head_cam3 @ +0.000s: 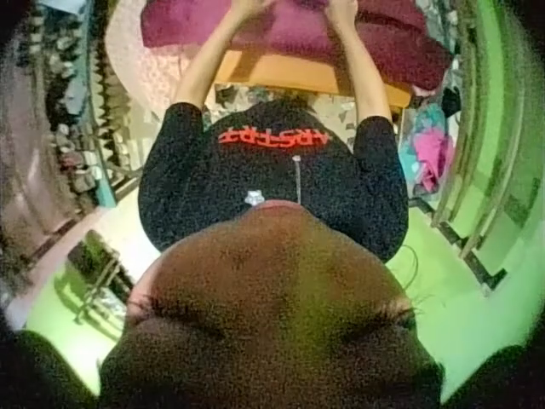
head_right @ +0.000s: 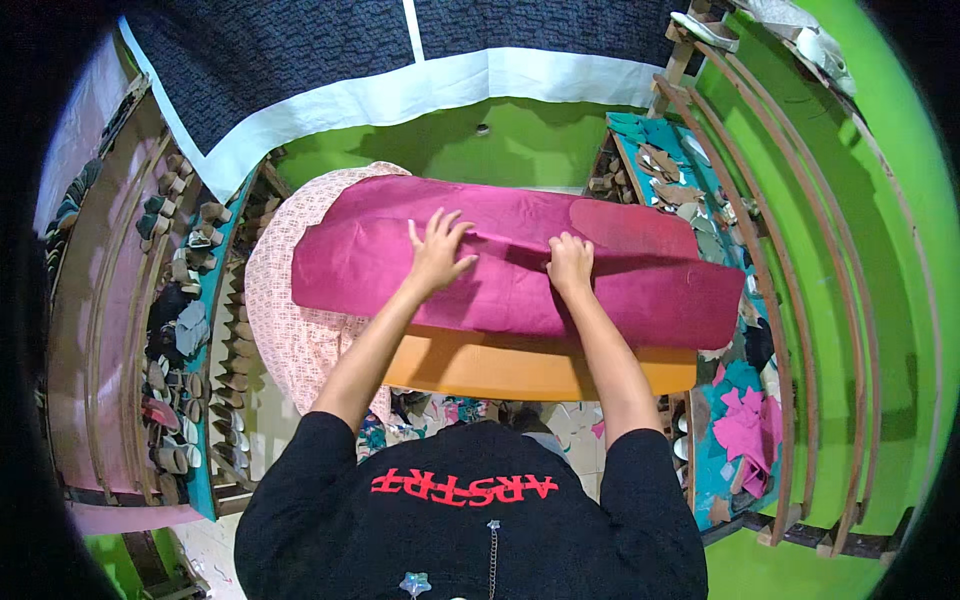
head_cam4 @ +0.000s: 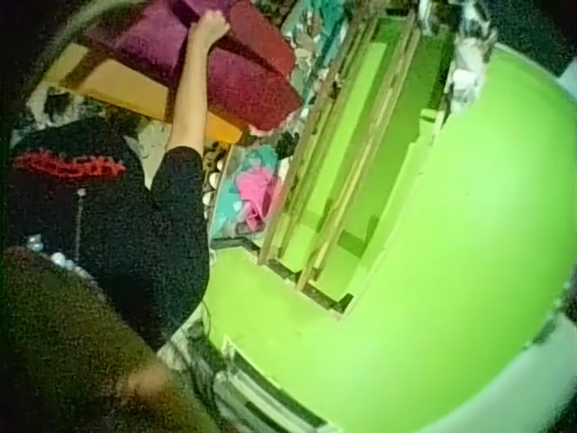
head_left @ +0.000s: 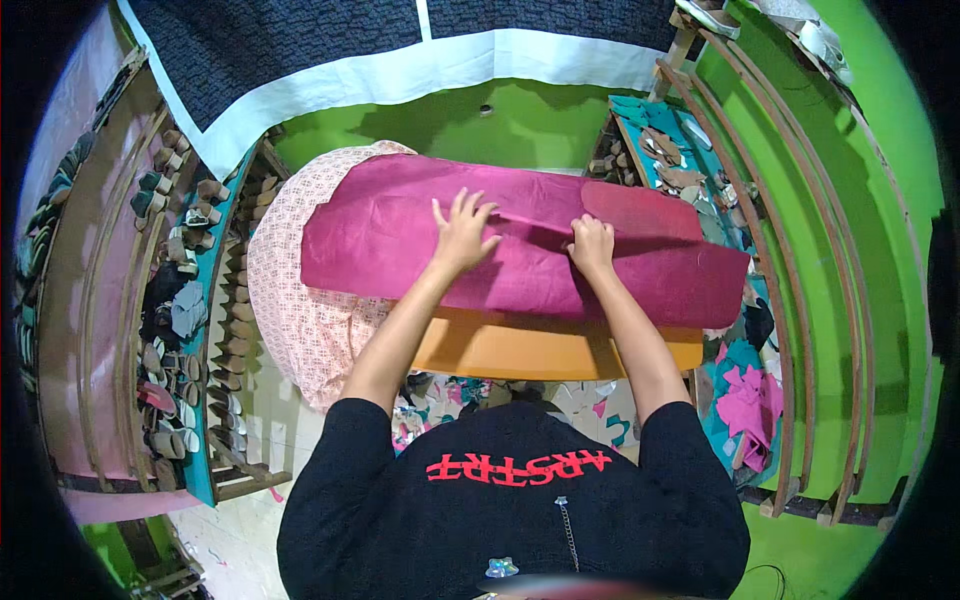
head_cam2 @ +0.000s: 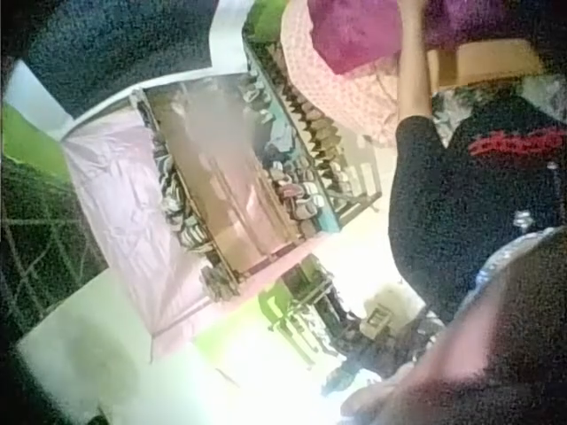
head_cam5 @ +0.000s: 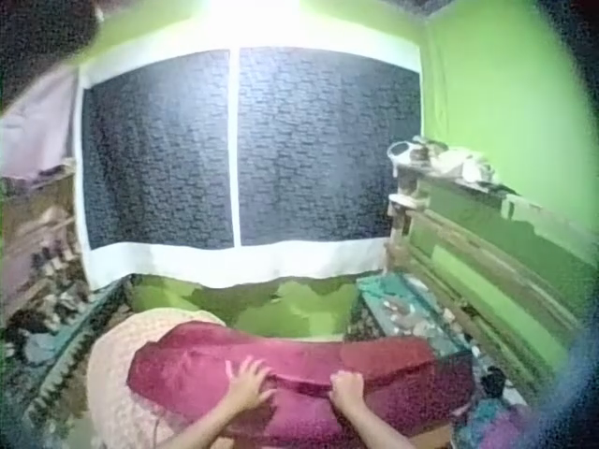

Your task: Folding pieces of magenta and pink fabric on a small table.

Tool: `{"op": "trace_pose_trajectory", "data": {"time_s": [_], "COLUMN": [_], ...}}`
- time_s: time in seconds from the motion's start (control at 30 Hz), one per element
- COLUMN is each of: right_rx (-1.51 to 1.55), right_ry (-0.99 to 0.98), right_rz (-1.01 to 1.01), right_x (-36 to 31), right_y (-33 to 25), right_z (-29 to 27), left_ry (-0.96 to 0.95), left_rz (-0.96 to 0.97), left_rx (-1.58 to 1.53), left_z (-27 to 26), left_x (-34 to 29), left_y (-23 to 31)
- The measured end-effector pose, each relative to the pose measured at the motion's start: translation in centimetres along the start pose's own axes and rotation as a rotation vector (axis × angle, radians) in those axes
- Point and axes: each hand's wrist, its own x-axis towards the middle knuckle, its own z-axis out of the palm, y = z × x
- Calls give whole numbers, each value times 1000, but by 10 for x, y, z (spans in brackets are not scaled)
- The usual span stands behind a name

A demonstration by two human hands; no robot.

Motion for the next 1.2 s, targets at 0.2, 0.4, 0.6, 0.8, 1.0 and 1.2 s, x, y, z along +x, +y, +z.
{"op": "trace_pose_trajectory", "data": {"time_s": [0.2, 0.4, 0.6, 0.8, 1.0, 1.2], "right_rx": [-45, -56, 37, 353, 275, 324], "right_ry": [226, -63, -360, -700, -944, -695], "right_rz": [97, 158, 100, -132, -282, -270], "right_x": [15, -8, -33, -54, -98, -124], "right_y": [-1, 5, 17, 48, 18, 14], "right_z": [10, 36, 58, 67, 36, 31], "left_ry": [-78, -271, -331, -518, -910, -724], "left_rz": [65, 249, 362, 414, 307, -8], "left_rx": [-103, 105, 112, -3, -352, -428], "left_z": [17, 54, 84, 42, -17, 18], "left_x": [-25, -74, -95, -116, -151, -124], "left_y": [16, 15, 2, 11, 35, 3]}}
